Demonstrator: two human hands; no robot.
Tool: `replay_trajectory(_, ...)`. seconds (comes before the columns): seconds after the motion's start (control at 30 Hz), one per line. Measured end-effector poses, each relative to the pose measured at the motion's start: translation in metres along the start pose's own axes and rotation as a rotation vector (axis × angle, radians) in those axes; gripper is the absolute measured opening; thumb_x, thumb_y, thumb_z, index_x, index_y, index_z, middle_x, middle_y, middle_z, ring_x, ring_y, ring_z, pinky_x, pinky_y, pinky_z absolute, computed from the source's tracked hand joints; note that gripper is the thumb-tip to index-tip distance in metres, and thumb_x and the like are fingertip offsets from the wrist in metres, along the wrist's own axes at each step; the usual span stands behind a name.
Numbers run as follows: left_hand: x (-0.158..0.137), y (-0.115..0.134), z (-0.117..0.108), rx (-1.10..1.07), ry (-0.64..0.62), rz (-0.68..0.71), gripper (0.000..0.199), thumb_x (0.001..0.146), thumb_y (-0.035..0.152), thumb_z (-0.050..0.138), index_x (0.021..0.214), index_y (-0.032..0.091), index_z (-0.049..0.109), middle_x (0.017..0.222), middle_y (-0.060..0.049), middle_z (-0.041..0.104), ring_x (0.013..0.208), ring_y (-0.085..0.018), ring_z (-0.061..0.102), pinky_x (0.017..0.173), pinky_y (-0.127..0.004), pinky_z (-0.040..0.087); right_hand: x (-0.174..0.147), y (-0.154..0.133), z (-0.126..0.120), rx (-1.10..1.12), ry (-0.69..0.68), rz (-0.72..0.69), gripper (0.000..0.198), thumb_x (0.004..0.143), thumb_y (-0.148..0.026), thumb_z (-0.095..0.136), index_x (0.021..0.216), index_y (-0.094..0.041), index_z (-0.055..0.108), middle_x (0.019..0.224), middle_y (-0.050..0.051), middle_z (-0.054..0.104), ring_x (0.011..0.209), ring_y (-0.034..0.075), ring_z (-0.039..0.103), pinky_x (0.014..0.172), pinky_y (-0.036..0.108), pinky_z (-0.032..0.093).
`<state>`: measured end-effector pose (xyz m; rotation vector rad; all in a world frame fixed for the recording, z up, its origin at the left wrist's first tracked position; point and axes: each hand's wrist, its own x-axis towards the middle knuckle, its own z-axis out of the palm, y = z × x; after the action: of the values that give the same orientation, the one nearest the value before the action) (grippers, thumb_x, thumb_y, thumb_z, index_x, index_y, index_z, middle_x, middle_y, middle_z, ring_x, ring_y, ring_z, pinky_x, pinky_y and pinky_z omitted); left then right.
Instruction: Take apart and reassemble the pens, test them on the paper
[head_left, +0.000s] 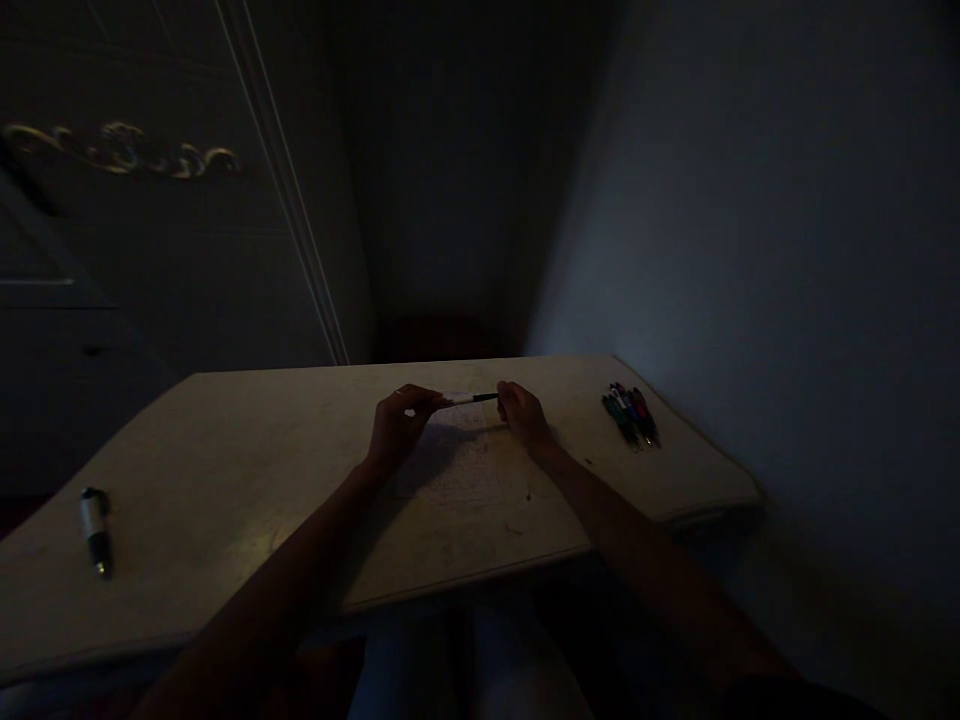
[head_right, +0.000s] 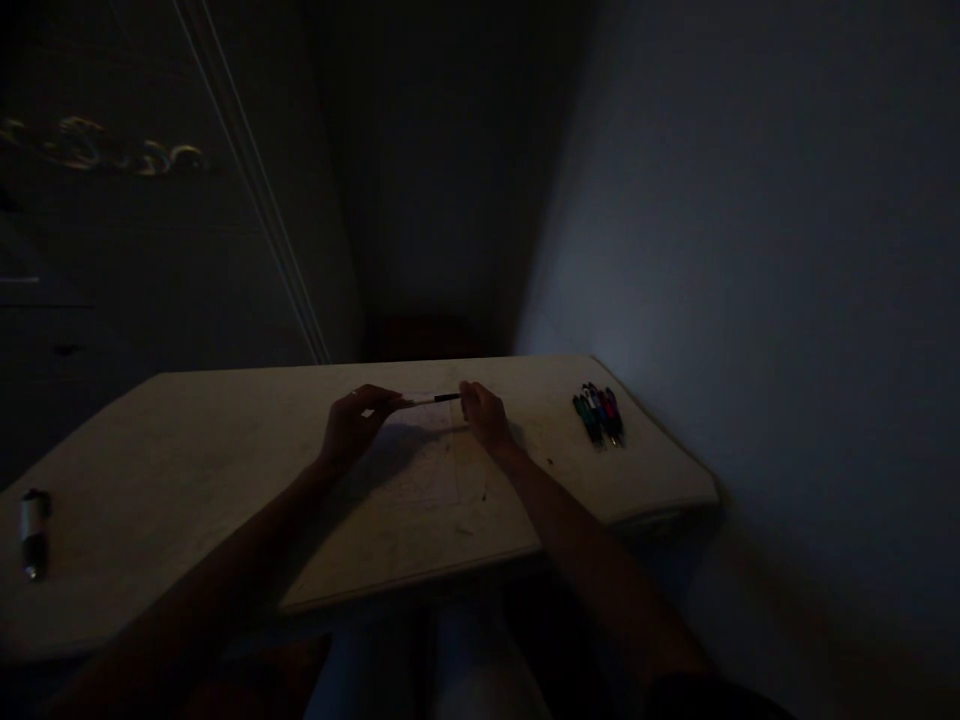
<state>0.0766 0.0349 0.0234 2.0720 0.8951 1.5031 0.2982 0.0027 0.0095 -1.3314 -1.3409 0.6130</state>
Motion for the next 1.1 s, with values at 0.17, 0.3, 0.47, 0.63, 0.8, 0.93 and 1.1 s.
replay_trajectory(0.17,0.000,0.001,0.001,-0.021,-0.014,-0.085,0.031,0.080,0.047,0.071,0.089,0.018,0.072,0.087,-0.007,0.074,0.076,-0.018,0.068,0.069,-0.029,0.055,0.006,-0.002,-0.002,0.103,0.004,0.094,0.059,0.075,-0.079,0.048,0.059,-0.022,0.043,0.046,-0.006,0.037,0.040,0.008,0.033,0.040,0.023,0.027)
replay_trajectory(0.3,-0.002,-0.001,0.003,-0.049,-0.047,-0.120,0.039,0.073,0.047,0.076,0.098,0.017,0.070,0.091,-0.007,0.074,0.077,-0.019,0.069,0.069,-0.030,0.057,0.008,-0.002,-0.003,0.212,0.021,0.182,0.056,0.072,-0.077,0.053,0.060,-0.023,0.042,0.043,-0.007,0.034,0.037,0.007,0.029,0.036,0.023,0.021)
replay_trajectory(0.47,-0.003,-0.004,0.003,-0.026,-0.053,-0.117,0.025,0.078,0.040,0.072,0.090,0.019,0.073,0.087,-0.007,0.075,0.077,-0.019,0.070,0.072,-0.030,0.056,0.005,-0.004,-0.003,0.216,0.001,0.209,0.056,0.071,-0.076,0.056,0.061,-0.022,0.043,0.043,-0.007,0.035,0.036,0.006,0.029,0.036,0.021,0.019)
replay_trajectory(0.63,-0.005,-0.004,0.000,0.041,-0.028,-0.097,0.019,0.082,0.035,0.068,0.089,0.019,0.075,0.088,-0.007,0.076,0.076,-0.019,0.070,0.072,-0.030,0.054,0.001,-0.007,-0.002,0.166,-0.021,0.140,0.057,0.074,-0.076,0.053,0.061,-0.021,0.046,0.046,-0.006,0.040,0.038,0.006,0.031,0.036,0.021,0.023)
replay_trajectory(0.8,-0.008,-0.004,0.001,0.171,-0.023,-0.044,0.017,0.085,0.033,0.065,0.089,0.019,0.074,0.088,-0.007,0.076,0.079,-0.020,0.069,0.075,-0.030,0.053,-0.002,-0.009,-0.003,0.131,-0.048,0.084,0.056,0.078,-0.074,0.051,0.063,-0.021,0.049,0.051,-0.004,0.046,0.040,0.007,0.036,0.036,0.020,0.027)
replay_trajectory(0.93,-0.009,-0.002,0.001,0.277,-0.075,-0.050,0.020,0.089,0.033,0.059,0.091,0.018,0.073,0.090,-0.008,0.075,0.079,-0.020,0.069,0.072,-0.028,0.051,-0.005,-0.009,-0.004,0.109,-0.061,0.062,0.055,0.079,-0.073,0.051,0.064,-0.020,0.051,0.055,-0.002,0.050,0.042,0.008,0.040,0.036,0.021,0.030)
replay_trajectory(1.1,-0.010,0.002,0.000,0.449,-0.165,-0.098,0.024,0.093,0.032,0.050,0.095,0.019,0.071,0.087,-0.008,0.075,0.078,-0.021,0.068,0.070,-0.028,0.047,-0.007,-0.008,-0.004,0.094,-0.067,0.037,0.055,0.081,-0.073,0.050,0.064,-0.020,0.051,0.058,-0.001,0.051,0.046,0.010,0.042,0.039,0.021,0.033)
